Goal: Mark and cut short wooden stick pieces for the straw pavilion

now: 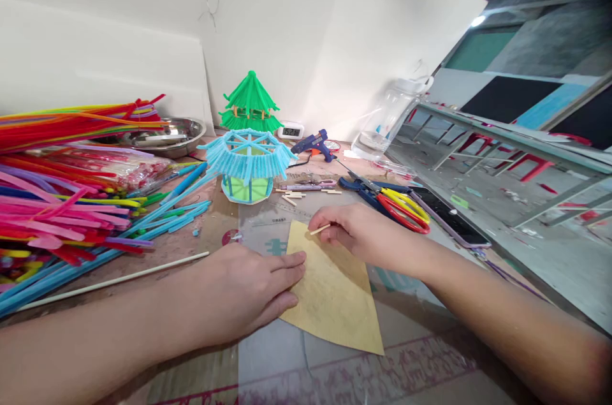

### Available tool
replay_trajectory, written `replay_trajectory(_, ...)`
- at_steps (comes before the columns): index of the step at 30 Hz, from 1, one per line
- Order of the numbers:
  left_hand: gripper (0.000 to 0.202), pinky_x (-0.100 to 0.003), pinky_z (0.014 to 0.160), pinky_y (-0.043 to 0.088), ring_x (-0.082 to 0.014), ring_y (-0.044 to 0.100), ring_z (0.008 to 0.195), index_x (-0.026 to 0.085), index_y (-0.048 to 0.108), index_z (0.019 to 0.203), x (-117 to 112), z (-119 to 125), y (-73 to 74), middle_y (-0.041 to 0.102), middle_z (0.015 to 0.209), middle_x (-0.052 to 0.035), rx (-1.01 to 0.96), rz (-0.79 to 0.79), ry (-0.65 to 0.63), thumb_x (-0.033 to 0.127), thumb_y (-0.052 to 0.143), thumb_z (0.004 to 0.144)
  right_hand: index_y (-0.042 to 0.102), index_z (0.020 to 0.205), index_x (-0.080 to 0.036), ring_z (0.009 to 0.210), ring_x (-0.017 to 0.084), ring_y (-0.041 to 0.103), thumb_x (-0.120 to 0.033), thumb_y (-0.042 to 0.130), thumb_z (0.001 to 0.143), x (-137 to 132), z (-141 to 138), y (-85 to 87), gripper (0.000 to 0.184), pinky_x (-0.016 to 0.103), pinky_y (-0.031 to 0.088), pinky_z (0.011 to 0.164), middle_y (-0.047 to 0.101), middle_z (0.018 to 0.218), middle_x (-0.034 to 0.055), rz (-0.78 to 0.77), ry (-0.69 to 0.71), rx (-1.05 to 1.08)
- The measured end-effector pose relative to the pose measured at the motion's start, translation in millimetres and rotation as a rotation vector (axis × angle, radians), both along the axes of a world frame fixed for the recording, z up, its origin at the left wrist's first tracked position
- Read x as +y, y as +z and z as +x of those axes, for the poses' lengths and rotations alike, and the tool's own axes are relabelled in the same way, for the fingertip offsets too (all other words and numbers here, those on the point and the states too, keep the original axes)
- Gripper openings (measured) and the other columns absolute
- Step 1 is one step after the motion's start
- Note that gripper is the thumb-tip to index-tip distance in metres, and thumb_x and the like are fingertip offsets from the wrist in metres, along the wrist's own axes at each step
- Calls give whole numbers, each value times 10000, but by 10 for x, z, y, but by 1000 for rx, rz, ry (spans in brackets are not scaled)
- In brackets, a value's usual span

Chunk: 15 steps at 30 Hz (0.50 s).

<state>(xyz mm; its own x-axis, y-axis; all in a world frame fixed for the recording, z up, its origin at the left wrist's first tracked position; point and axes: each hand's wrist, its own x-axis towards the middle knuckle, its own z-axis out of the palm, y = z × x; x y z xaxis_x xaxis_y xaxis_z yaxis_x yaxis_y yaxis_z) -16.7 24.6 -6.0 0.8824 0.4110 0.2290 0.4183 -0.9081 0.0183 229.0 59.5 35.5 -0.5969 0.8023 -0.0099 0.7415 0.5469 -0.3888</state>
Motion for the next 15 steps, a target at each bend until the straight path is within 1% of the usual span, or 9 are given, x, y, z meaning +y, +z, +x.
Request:
replay_trajectory(3,369,-360,624,571,-189,733,918,220,582,1277,-1,1,0,563,1402,47,9,-2,2,368,360,1023,688,878,-173,690,151,619,-117,580,889,-24,-23,25,122,236,416,614,698,774,16,29,-12,-9)
replay_trajectory(5,369,-365,634,577,-188,734,913,225,581,1279,-1,-1,1,568,1397,53,12,-9,1,369,356,1024,702,874,-169,739,164,629,-123,565,906,-43,-31,15,149,250,428,649,707,821,35,101,35,-17)
replay_trajectory(7,369,-369,641,580,-190,736,897,225,583,1276,0,-2,-1,569,1396,52,16,-6,1,368,355,1024,712,919,-169,806,183,640,-92,526,911,-68,-39,0,202,272,438,699,718,894,53,183,85,-33)
replay_trajectory(9,370,-371,639,581,-194,737,889,222,583,1277,2,-3,-5,564,1401,48,17,3,3,370,358,1023,706,980,-175,823,191,651,-92,496,919,-94,-46,-8,234,286,444,712,727,933,57,217,84,-15)
replay_trajectory(11,376,-371,639,580,-197,737,890,217,575,1290,2,-5,-9,554,1411,43,17,5,2,370,358,1023,694,987,-183,759,178,655,-114,497,919,-108,-53,-4,219,275,447,661,729,881,43,161,46,43)
replay_trajectory(12,379,-370,640,581,-197,737,891,217,571,1296,2,-5,-11,554,1411,42,17,3,4,372,357,1023,686,977,-188,729,170,655,-131,510,916,-108,-54,-1,196,265,449,635,726,848,33,95,26,90)
replay_trajectory(14,382,-367,642,581,-196,736,893,219,568,1300,0,-7,-13,563,1403,44,18,-2,7,375,355,1024,661,982,-197,735,163,672,-166,559,896,-92,-53,2,137,249,474,627,730,842,21,-104,3,223)
replay_trajectory(15,382,-366,643,582,-195,737,890,220,567,1302,-1,-7,-13,568,1398,45,19,-5,7,376,356,1024,644,995,-200,772,164,687,-183,581,889,-77,-50,-2,125,247,495,653,737,871,22,-206,-4,302)
